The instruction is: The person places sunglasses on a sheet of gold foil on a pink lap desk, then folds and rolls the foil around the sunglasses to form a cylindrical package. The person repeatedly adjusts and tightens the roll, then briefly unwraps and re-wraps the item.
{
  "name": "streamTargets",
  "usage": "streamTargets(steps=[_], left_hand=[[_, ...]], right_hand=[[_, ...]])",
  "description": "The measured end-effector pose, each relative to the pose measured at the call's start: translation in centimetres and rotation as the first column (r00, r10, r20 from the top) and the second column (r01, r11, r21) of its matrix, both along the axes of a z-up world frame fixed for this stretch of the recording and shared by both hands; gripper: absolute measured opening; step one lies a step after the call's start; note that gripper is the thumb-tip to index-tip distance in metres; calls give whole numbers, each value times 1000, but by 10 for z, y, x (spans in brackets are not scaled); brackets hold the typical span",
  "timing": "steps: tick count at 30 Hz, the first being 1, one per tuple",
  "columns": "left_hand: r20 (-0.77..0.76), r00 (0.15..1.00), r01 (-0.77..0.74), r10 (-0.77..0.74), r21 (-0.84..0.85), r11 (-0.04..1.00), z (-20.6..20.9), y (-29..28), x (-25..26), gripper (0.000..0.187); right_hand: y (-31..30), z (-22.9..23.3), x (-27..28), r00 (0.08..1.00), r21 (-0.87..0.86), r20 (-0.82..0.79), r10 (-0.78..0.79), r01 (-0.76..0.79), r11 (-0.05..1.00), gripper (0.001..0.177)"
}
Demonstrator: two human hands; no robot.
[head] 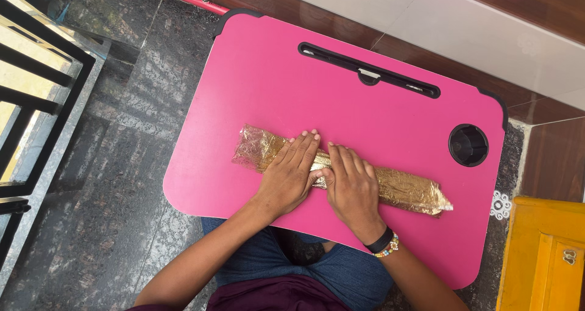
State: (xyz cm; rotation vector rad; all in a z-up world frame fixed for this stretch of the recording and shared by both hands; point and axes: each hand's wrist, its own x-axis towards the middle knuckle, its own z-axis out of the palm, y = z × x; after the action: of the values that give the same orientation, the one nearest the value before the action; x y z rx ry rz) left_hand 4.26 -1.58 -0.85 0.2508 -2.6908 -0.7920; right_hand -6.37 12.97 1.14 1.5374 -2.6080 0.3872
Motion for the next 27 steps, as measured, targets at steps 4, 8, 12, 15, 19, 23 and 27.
streamTargets(steps=[4, 8, 12, 15, 19, 23, 27], left_hand=[[7, 1000, -10, 10, -25, 1000, 1, -1, 2, 67], [-7, 999, -31, 31, -61, 998, 3, -1, 4, 66], [-20, 1000, -22, 21, -69, 997, 0, 0, 3, 68], [-19, 1000, -8, 7, -76, 997, -4, -2, -8, 68], [-4, 1000, 25, -25, -94, 995, -12, -9, -39, 69], [-7, 1000, 28, -30, -137, 990, -21, -21, -80, 68], [-29, 999, 14, -19, -168, 986, -27, -33, -117, 69]], right_hand=[[9, 1, -8, 1000, -47, -26, 0, -2, 999, 44], [11, 5, -7, 999, -67, -44, 9, -12, 998, 45], [10, 9, -8, 999, -96, -38, 20, -23, 995, 44], [9, 14, -17, 998, -102, -54, 15, -21, 995, 42], [7, 17, -43, 997, -123, -74, 29, -38, 992, 42], [-4, 11, -73, 987, -144, -159, 0, -23, 989, 42], [-16, 2, -104, 981, -171, -191, -29, -4, 985, 41]])
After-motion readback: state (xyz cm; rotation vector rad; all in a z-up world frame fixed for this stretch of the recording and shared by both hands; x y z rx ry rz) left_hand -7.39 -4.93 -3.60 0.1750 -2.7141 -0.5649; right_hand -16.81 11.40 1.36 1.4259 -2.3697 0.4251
